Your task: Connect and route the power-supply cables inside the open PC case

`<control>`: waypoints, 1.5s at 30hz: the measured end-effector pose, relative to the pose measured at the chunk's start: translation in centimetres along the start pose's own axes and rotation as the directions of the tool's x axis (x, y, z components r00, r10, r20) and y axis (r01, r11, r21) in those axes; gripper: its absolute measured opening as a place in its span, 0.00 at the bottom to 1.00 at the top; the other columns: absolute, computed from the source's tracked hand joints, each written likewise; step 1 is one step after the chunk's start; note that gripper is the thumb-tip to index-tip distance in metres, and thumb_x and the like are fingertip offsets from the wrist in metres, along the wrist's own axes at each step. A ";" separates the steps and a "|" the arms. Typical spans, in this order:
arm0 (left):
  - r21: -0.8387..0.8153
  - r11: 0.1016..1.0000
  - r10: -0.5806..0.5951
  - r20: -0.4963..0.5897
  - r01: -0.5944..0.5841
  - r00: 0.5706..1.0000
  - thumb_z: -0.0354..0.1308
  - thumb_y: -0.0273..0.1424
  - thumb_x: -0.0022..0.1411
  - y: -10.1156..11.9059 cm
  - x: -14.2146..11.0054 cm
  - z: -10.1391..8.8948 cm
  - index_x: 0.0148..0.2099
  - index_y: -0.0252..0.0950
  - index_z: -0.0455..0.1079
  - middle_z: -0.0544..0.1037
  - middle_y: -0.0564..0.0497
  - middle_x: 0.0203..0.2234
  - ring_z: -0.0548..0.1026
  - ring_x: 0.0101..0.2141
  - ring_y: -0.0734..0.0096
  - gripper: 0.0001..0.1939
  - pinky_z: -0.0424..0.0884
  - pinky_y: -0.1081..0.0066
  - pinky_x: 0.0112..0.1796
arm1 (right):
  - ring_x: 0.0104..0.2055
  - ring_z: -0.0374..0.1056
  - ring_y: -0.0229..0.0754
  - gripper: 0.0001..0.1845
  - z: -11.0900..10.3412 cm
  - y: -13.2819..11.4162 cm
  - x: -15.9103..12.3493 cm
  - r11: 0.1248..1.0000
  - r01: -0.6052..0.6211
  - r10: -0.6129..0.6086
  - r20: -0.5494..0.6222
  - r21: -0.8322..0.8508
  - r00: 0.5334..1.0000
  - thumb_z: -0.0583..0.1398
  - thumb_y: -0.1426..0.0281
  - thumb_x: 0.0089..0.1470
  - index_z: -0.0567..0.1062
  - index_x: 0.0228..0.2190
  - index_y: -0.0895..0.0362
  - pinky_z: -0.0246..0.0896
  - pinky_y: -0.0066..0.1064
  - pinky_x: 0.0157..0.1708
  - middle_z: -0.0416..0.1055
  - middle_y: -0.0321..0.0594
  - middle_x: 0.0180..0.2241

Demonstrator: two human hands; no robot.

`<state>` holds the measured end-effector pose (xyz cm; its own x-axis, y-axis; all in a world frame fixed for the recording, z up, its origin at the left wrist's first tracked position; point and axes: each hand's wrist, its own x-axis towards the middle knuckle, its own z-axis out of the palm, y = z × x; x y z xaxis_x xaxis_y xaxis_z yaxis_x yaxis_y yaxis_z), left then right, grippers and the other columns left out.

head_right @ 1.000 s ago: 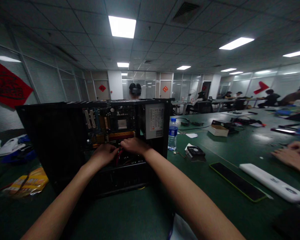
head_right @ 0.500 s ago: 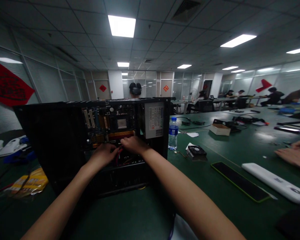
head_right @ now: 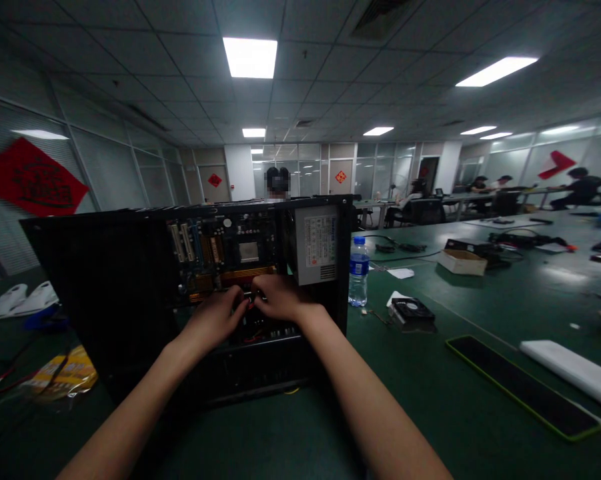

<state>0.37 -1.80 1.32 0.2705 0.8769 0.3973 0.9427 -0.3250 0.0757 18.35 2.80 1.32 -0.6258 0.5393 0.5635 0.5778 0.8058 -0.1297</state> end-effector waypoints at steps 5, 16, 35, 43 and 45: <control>-0.088 0.988 0.131 0.035 -0.127 0.991 0.44 0.34 0.68 0.2 0.0 0.0 0.45 0.37 0.66 0.78 0.44 0.36 0.77 0.38 0.63 0.11 0.67 0.69 0.36 | 0.35 0.68 0.40 0.06 -0.3 -0.3 0.0 1.000 -0.001 0.001 0.017 0.004 1.000 0.57 0.72 0.54 0.71 0.36 0.58 0.52 0.28 0.33 0.73 0.40 0.32; -0.138 0.985 0.118 0.126 -0.100 0.985 0.48 0.36 0.65 0.3 0.0 -0.1 0.35 0.37 0.74 0.79 0.47 0.30 0.76 0.31 0.65 0.15 0.64 0.71 0.31 | 0.39 0.74 0.51 0.16 0.7 -0.5 -0.4 0.948 -0.264 0.315 0.609 -0.176 0.728 0.58 0.65 0.56 0.79 0.41 0.63 0.61 0.33 0.32 0.77 0.57 0.40; -0.273 0.954 0.103 -0.084 -0.123 0.991 0.64 0.38 0.53 0.4 0.0 -0.5 0.65 0.45 0.52 0.75 0.49 0.49 0.75 0.46 0.60 0.40 0.69 0.65 0.45 | 0.33 0.69 0.37 0.15 0.1 -1.0 1.5 0.882 -0.379 0.421 -0.107 0.281 0.901 0.50 0.72 0.63 0.73 0.30 0.60 0.52 0.26 0.30 0.75 0.42 0.32; -0.252 0.967 -0.038 -0.264 -0.030 0.964 0.51 0.31 0.64 -2.0 1.2 0.2 0.42 0.37 0.71 0.79 0.47 0.37 0.77 0.39 0.63 0.09 0.69 0.66 0.42 | 0.31 0.67 0.37 0.14 -0.3 -0.8 1.1 0.919 -0.264 0.308 -0.116 0.292 0.944 0.51 0.68 0.64 0.71 0.30 0.58 0.52 0.27 0.29 0.73 0.37 0.28; -0.273 0.961 -0.016 -0.237 -0.051 0.971 0.52 0.32 0.64 -1.6 1.1 0.0 0.40 0.37 0.72 0.79 0.48 0.35 0.77 0.38 0.64 0.08 0.69 0.67 0.41 | 0.36 0.69 0.38 0.06 0.2 -0.4 0.9 0.937 -0.169 0.207 -0.095 0.304 0.974 0.55 0.72 0.60 0.72 0.36 0.58 0.56 0.27 0.34 0.75 0.39 0.33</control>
<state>-0.84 -0.36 1.65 0.2015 0.7734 0.6011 0.8388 -0.4531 0.3019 17.49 3.03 1.73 -0.4405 0.6686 0.5991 0.4880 0.7385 -0.4653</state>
